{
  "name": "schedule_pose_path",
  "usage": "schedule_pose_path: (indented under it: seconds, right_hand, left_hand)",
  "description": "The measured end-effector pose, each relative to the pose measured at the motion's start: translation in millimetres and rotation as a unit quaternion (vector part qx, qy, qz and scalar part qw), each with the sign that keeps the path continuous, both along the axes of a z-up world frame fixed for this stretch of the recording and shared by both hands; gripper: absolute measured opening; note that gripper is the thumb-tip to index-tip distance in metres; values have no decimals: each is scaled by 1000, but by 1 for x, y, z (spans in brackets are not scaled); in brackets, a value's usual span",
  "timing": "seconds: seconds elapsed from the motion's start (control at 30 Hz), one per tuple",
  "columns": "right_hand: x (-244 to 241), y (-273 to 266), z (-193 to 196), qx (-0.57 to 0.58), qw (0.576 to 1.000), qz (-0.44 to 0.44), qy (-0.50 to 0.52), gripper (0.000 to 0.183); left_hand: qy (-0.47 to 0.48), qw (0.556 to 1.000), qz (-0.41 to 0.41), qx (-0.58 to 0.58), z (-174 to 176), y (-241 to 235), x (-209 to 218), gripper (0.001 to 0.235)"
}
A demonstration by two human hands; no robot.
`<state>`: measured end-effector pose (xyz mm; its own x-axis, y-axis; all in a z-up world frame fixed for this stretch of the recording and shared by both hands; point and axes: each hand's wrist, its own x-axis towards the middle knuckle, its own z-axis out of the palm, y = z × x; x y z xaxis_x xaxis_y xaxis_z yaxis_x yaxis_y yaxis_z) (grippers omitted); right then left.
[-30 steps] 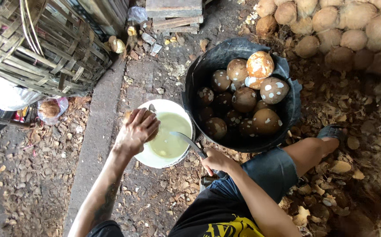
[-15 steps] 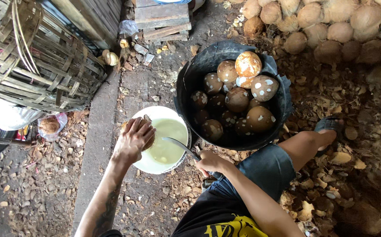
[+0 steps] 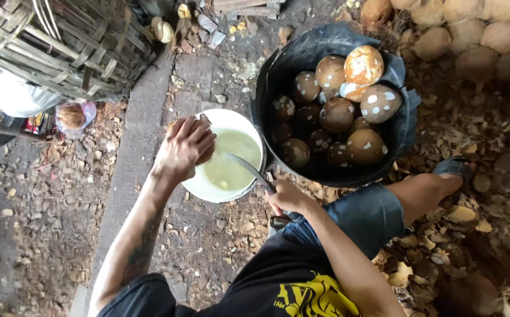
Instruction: The person sits on the ground and uses a large knife to peel the husk off coconuts. The peeled coconuts are placed into a black bucket, and the person occasionally pours coconut water into a white bucket.
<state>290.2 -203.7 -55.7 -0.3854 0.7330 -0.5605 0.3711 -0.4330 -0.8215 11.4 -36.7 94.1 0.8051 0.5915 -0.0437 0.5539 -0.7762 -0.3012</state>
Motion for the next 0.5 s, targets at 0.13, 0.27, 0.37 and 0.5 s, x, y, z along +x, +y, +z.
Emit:
schedule_pose_path:
  seconds: [0.13, 0.27, 0.37, 0.5]
  right_hand:
    - [6, -5, 11, -5, 999, -18, 28, 4]
    - [8, -6, 18, -13, 996, -55, 62, 8]
    - [9, -3, 67, -9, 995, -63, 82, 7]
    - [16, -12, 86, -4, 987, -118, 108, 4]
  left_hand:
    - [-41, 992, 90, -74, 8, 0, -2, 78]
    - [-230, 953, 137, -143, -1, 19, -17, 88]
    - [-469, 852, 95, -213, -4, 36, -11, 77]
    - [-654, 661, 100, -355, -22, 55, 10, 91]
